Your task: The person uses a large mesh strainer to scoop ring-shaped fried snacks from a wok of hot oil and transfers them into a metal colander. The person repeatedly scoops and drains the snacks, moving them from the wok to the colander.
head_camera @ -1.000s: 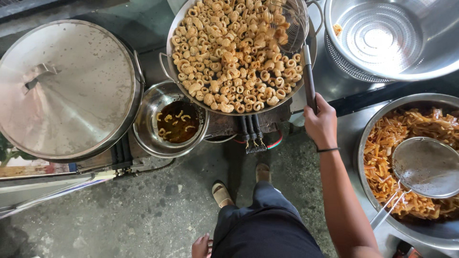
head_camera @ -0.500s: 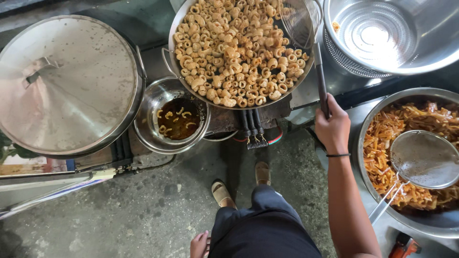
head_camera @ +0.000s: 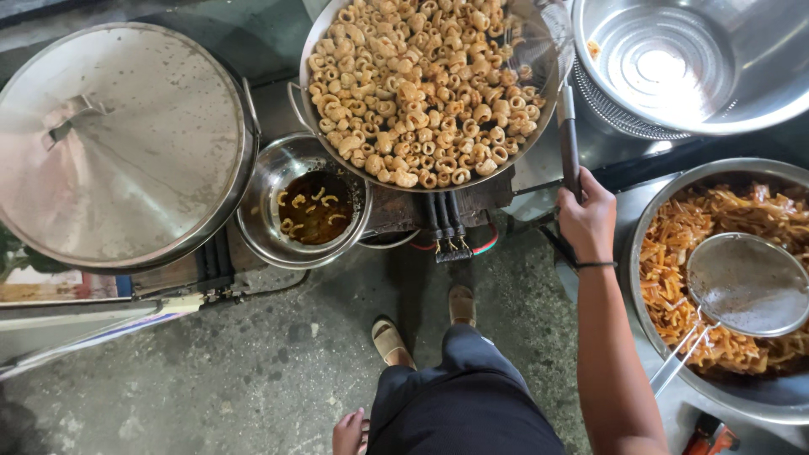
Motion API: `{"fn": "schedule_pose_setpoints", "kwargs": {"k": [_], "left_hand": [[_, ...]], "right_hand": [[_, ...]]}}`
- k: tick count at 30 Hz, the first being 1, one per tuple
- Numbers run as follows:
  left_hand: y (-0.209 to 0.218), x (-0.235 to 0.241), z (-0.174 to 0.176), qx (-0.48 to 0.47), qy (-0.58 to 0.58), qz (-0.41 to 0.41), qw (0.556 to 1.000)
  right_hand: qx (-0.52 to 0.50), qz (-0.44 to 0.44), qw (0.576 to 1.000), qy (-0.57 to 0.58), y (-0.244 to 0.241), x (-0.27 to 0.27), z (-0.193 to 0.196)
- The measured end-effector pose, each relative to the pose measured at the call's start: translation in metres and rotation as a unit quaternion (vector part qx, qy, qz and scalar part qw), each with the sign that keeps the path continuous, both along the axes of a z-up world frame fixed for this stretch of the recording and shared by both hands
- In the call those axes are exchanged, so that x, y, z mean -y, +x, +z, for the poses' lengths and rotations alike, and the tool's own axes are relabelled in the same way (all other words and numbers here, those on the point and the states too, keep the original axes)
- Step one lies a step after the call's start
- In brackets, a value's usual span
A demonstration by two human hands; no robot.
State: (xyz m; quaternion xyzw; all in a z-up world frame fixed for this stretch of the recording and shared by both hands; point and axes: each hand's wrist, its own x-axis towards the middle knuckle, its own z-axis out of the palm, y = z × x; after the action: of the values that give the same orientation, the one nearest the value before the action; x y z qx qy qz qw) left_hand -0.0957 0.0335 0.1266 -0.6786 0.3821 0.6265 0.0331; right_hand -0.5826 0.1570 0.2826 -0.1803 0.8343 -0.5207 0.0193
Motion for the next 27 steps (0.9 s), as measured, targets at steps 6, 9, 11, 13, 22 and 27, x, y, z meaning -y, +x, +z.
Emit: {"fn": "schedule_pose_setpoints", "kwargs": {"k": [6, 9, 11, 13, 22, 27], "left_hand": [[0.008, -0.011, -0.021, 0.046, -0.272, -0.263, 0.924], [0.010, -0.016, -0.029, 0.016, -0.353, -0.432, 0.830], [0.011, -0.019, -0.034, -0.015, -0.309, -0.299, 0.903], [0.010, -0.020, -0.035, -0.010, -0.249, -0.213, 0.945], [0.002, -0.017, -0.003, 0.006, 0.005, 0.009, 1.000], [0.014, -0.023, -0.030, -0.021, -0.019, 0.000, 1.000]], "right_hand": [[0.237, -0.003, 0.967, -0.089, 0.016, -0.005, 0.016], [0.267, 0.002, 0.960, -0.088, 0.021, -0.001, 0.016], [0.253, 0.015, 0.964, -0.081, 0.024, 0.002, 0.012], [0.245, 0.017, 0.966, -0.078, 0.026, 0.003, 0.006], [0.162, 0.006, 0.986, -0.050, 0.019, -0.008, -0.004], [0.181, -0.021, 0.983, -0.032, 0.020, -0.007, -0.001]]}}
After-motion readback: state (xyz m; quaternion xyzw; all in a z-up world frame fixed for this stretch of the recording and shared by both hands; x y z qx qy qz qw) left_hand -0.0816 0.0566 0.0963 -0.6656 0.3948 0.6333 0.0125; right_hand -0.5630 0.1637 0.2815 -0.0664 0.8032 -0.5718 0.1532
